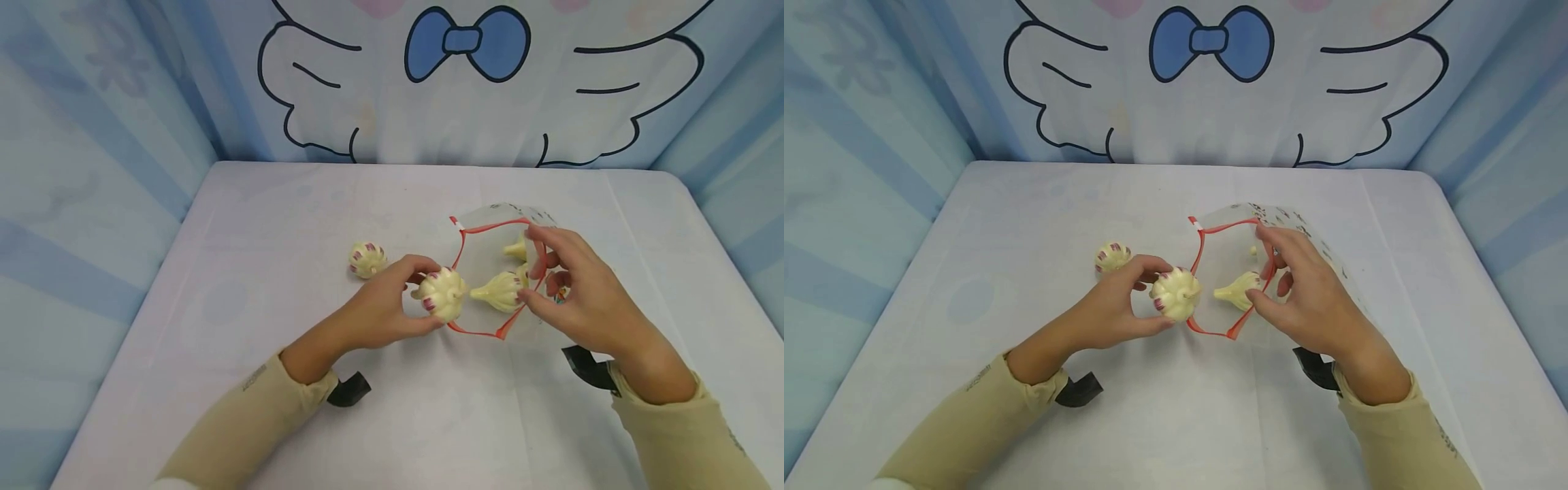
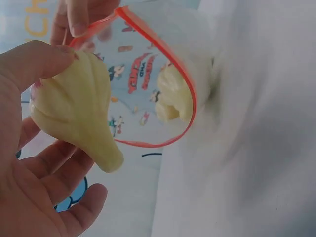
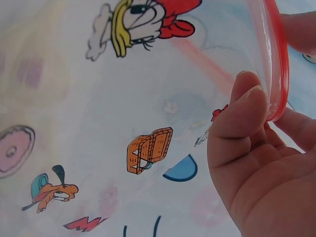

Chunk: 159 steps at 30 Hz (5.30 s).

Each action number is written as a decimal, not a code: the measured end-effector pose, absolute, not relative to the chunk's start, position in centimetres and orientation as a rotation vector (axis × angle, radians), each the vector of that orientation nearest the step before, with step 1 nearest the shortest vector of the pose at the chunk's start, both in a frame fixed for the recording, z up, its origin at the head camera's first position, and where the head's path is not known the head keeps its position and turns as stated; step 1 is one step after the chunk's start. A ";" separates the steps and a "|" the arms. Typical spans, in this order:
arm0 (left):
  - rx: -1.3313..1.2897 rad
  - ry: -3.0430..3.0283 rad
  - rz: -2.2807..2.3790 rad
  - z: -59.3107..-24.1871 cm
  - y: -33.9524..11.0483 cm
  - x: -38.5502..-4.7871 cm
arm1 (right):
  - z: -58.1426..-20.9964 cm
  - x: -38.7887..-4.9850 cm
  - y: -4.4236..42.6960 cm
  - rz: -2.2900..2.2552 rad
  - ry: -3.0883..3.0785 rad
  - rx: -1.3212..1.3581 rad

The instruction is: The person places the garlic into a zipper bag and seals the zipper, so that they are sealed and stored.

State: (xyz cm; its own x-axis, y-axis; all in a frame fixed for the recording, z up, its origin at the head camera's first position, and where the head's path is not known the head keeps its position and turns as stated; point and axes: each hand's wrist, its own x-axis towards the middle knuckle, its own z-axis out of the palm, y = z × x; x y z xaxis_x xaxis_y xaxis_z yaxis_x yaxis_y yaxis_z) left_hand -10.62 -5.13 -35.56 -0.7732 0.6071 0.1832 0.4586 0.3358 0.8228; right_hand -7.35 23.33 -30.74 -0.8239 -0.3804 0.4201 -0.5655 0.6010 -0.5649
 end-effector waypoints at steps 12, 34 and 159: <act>1.096 2.382 1.336 -36.1 -1.5 -11.3 | -30.7 -7.4 23.3 1.040 -2.583 0.770; 1.034 2.489 0.851 -36.7 2.4 -12.0 | -30.7 -7.3 23.0 1.058 -2.561 0.763; 0.457 2.660 1.048 -39.0 -11.0 -16.2 | -30.8 -7.1 23.3 1.074 -2.598 0.710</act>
State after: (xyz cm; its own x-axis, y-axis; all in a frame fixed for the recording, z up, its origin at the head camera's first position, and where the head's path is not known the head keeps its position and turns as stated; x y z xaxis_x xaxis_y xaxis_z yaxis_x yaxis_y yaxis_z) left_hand -16.23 -11.03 -39.00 -0.9210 0.3735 -0.1112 0.1973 0.6928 0.6936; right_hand -7.14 23.28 -30.84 -0.8527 -0.3433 0.3939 -0.5212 0.6113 -0.5955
